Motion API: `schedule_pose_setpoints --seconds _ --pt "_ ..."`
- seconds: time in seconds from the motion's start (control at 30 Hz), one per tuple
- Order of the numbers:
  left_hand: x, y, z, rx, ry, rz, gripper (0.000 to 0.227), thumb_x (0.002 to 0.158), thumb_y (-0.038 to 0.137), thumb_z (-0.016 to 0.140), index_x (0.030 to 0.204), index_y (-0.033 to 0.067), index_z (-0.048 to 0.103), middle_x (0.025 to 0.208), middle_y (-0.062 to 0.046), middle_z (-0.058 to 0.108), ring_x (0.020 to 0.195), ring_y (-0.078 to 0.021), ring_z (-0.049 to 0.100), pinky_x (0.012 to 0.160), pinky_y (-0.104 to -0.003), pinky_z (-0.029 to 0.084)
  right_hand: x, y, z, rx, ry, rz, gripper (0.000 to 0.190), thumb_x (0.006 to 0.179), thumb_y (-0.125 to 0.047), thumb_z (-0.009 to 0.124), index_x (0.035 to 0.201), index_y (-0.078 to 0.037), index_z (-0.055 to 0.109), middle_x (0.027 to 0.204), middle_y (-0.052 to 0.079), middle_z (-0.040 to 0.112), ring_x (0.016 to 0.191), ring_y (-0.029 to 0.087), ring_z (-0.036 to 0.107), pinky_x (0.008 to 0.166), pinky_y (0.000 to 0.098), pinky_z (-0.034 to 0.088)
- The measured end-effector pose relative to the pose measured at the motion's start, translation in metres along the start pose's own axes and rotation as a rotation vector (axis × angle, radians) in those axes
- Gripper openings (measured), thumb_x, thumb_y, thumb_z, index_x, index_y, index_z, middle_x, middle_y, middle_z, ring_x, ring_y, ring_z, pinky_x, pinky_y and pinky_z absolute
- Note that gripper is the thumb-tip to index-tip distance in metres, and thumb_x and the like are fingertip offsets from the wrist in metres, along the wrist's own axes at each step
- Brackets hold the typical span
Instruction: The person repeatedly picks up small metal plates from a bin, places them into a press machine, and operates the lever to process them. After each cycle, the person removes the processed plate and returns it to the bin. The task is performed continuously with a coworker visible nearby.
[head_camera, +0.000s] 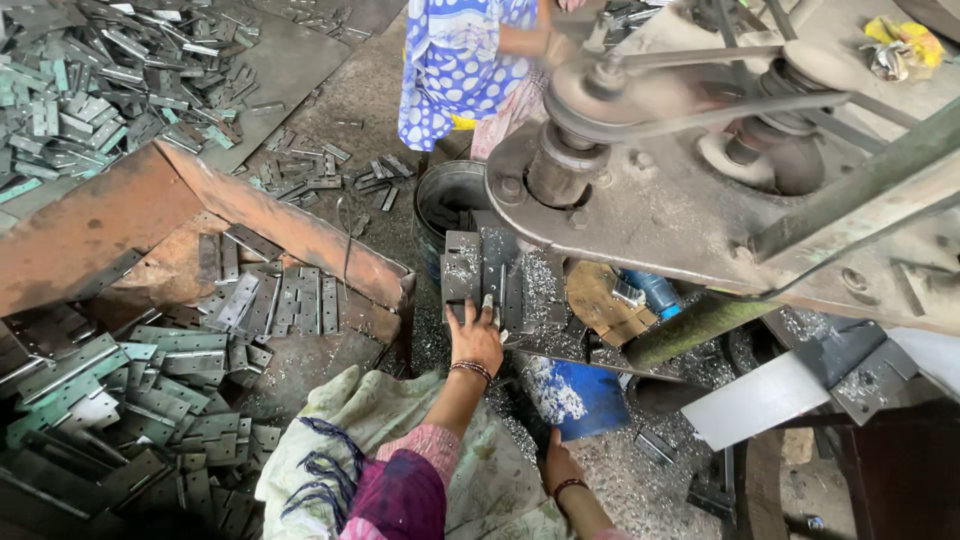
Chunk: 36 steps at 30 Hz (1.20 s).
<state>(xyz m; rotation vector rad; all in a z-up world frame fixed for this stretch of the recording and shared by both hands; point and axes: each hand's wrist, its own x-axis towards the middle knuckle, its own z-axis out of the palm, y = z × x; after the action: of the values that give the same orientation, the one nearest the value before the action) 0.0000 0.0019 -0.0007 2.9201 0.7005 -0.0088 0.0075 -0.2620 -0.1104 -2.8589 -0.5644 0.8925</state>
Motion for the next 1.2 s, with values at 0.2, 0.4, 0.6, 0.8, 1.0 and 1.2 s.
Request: schedule_pose_setpoints --seconds 0.2,0.4,0.6,0.8,1.0,1.2 --pt "-0.003 0.004 0.005 0.001 0.053 0.001 0.040 0.101 0.027 0.043 0.126 0.0100 0.070 0.157 -0.005 0.044 0.153 -0.0384 0.020 0.117 -0.074 0.008 -0.002 0.006 -0.003 0.043 -0.001 -0.047 0.071 0.094 -0.028 0.065 0.148 -0.008 0.023 0.106 0.027 0.073 0.100 0.044 0.070 0.087 0.0514 0.056" --pt "0.022 -0.003 0.003 0.045 -0.006 -0.020 0.043 0.102 0.027 0.040 0.133 0.0118 0.066 0.158 -0.005 0.042 0.153 -0.0387 0.018 0.117 -0.078 0.009 -0.018 0.009 -0.051 0.004 0.031 -0.121 0.067 0.095 -0.029 0.062 0.149 -0.011 0.026 0.107 0.024 0.073 0.098 0.042 0.073 0.086 0.0525 0.057" --pt "0.038 -0.005 -0.005 0.072 -0.018 -0.020 0.045 0.100 0.026 0.041 0.135 0.0100 0.064 0.159 -0.007 0.037 0.152 -0.0403 0.018 0.114 -0.076 0.010 -0.006 -0.004 -0.009 0.039 0.030 -0.014 0.074 0.096 -0.030 0.061 0.154 -0.017 0.016 0.116 0.027 0.068 0.107 0.044 0.067 0.093 0.0544 0.053" --pt "-0.006 -0.005 0.012 0.004 0.027 -0.007 0.043 0.101 0.025 0.042 0.133 0.0103 0.066 0.162 -0.005 0.036 0.154 -0.0380 0.019 0.118 -0.074 0.009 -0.002 0.013 0.016 0.142 0.021 -0.078 0.067 0.097 -0.022 0.057 0.153 -0.009 0.021 0.111 0.030 0.072 0.100 0.046 0.071 0.087 0.0522 0.058" --pt "0.009 -0.006 0.007 0.028 -0.029 0.014 0.044 0.103 0.028 0.040 0.136 0.0114 0.064 0.162 -0.005 0.035 0.153 -0.0375 0.017 0.117 -0.075 0.009 0.003 0.018 -0.037 0.014 0.035 -0.144 0.070 0.093 -0.017 0.061 0.150 -0.010 0.022 0.113 0.029 0.069 0.101 0.046 0.069 0.088 0.0525 0.056" --pt "0.044 -0.004 0.005 0.011 -0.033 -0.017 0.045 0.105 0.030 0.037 0.139 0.0126 0.063 0.161 -0.002 0.038 0.155 -0.0348 0.017 0.118 -0.074 0.010 0.005 0.011 -0.024 0.035 -0.035 -0.155 0.081 0.090 -0.015 0.064 0.153 -0.006 0.014 0.112 0.030 0.070 0.104 0.044 0.070 0.090 0.0501 0.056"
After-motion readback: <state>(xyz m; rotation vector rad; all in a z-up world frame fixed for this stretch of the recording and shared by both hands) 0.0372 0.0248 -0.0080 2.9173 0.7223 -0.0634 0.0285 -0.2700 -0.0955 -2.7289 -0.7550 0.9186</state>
